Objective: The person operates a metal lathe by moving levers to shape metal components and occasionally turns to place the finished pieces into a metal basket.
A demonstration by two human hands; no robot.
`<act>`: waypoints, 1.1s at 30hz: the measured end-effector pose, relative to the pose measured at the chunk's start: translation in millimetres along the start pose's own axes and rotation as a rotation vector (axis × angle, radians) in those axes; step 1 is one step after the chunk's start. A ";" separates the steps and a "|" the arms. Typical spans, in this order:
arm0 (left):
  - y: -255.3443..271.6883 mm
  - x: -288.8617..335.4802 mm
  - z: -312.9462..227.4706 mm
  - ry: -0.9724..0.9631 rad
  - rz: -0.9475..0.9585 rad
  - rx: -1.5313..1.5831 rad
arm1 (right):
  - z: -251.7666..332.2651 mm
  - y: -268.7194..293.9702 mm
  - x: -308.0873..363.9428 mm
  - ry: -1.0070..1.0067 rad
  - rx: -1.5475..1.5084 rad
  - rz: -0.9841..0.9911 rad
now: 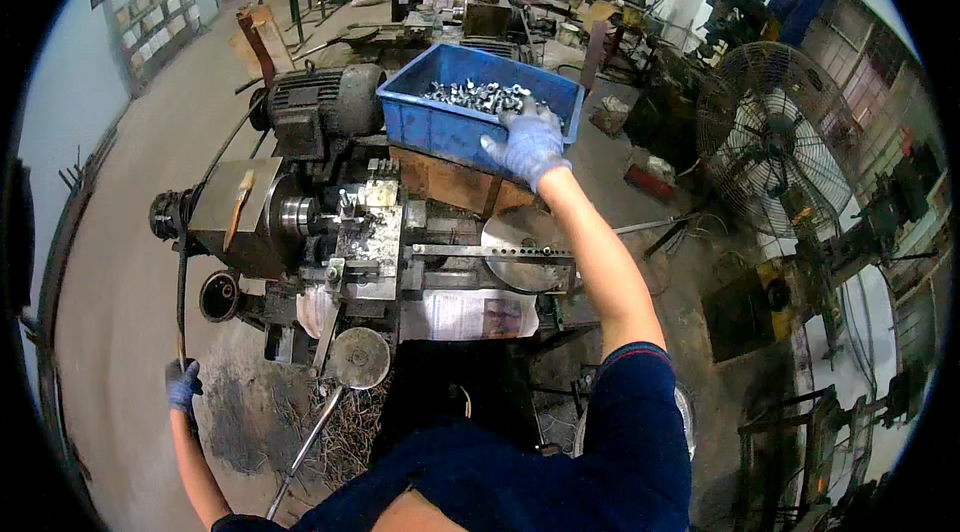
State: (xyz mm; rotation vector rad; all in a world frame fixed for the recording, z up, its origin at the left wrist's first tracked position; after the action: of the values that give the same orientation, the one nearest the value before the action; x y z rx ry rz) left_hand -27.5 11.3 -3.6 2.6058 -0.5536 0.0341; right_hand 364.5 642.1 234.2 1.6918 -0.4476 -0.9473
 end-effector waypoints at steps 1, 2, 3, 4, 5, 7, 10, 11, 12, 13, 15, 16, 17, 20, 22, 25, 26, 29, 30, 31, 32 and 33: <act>-0.7 -3.4 2.0 -0.025 0.007 -0.010 | -5.1 -4.6 9.3 0.015 -0.086 -0.022; -2.0 -7.7 3.5 -0.051 0.014 -0.021 | -10.5 -12.0 17.9 0.028 -0.163 -0.033; 8.8 1.3 -1.9 -0.015 0.019 -0.061 | -27.4 -33.4 44.6 0.028 -0.219 -0.116; 10.4 1.4 -1.1 0.007 0.002 -0.068 | -34.0 -34.1 57.8 -0.003 -0.244 -0.106; 11.6 1.4 0.0 0.028 -0.014 -0.076 | -41.4 -34.9 71.2 -0.035 -0.269 -0.096; 1.3 3.7 1.1 -0.004 0.000 -0.027 | -76.6 -39.8 105.3 -0.079 -0.375 -0.113; 3.5 -3.9 1.8 -0.029 -0.006 -0.097 | -139.7 -53.5 172.5 -0.278 -0.383 -0.112; 0.4 -7.3 7.7 -0.040 -0.008 -0.071 | -171.0 -65.5 202.3 -0.361 -0.424 -0.177; -1.7 -11.9 9.6 -0.049 0.002 -0.053 | -206.0 -80.4 237.3 -0.494 -0.403 -0.156; 0.9 -16.1 10.7 -0.058 0.018 -0.047 | -231.8 -92.2 277.6 -0.637 -0.382 -0.128; 18.3 -16.0 22.6 -0.062 0.038 -0.033 | -262.4 -95.7 364.0 -0.778 -0.201 -0.039; 13.3 -12.7 11.7 0.015 0.021 -0.091 | -270.8 -90.2 401.3 -0.895 -0.211 -0.005; 28.7 -17.5 27.2 0.111 -0.041 -0.090 | -281.3 -89.4 427.6 -0.993 -0.239 0.021; 37.1 -32.6 41.7 0.222 -0.120 -0.063 | -317.7 -93.6 537.0 -1.293 -0.198 0.342; 38.1 -25.7 41.6 0.257 -0.045 -0.063 | -324.0 -92.3 592.2 -1.474 -0.203 0.337; 29.4 -33.5 30.2 0.299 0.111 -0.073 | -305.5 -98.6 668.6 -1.582 -0.402 0.305; 30.8 -34.1 26.7 0.313 0.150 -0.073 | -305.0 -106.5 681.4 -1.601 -0.390 0.361; 38.2 -35.3 19.7 0.358 0.281 -0.061 | -312.1 -134.3 708.3 -1.597 -0.304 0.599; 40.4 -38.6 18.4 0.358 0.312 -0.071 | -314.2 -147.5 713.8 -1.566 -0.252 0.717; 40.7 -40.6 19.2 0.339 0.326 -0.094 | -314.1 -160.9 717.9 -1.524 -0.202 0.831; 40.8 -41.2 22.2 0.296 0.297 -0.146 | -314.1 -170.1 713.6 -1.504 -0.185 0.856; 48.5 -34.1 27.6 0.250 0.247 -0.194 | -291.1 -142.1 662.3 -1.502 -0.131 0.836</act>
State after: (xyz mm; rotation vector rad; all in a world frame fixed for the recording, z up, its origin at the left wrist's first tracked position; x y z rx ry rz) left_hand -79.8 -27.4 -10.6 2.2882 -0.7425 0.3627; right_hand 970.5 405.9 -113.0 0.2490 -1.8126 -1.3599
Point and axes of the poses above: each hand's wrist, its own x-axis away from the middle knuckle, its own y-axis out of the back of the hand, z = x × y, the point moved 3 cm from there along -x, towards the middle knuckle, and after that the axes turned 3 degrees about x, right-handed, at the moved point
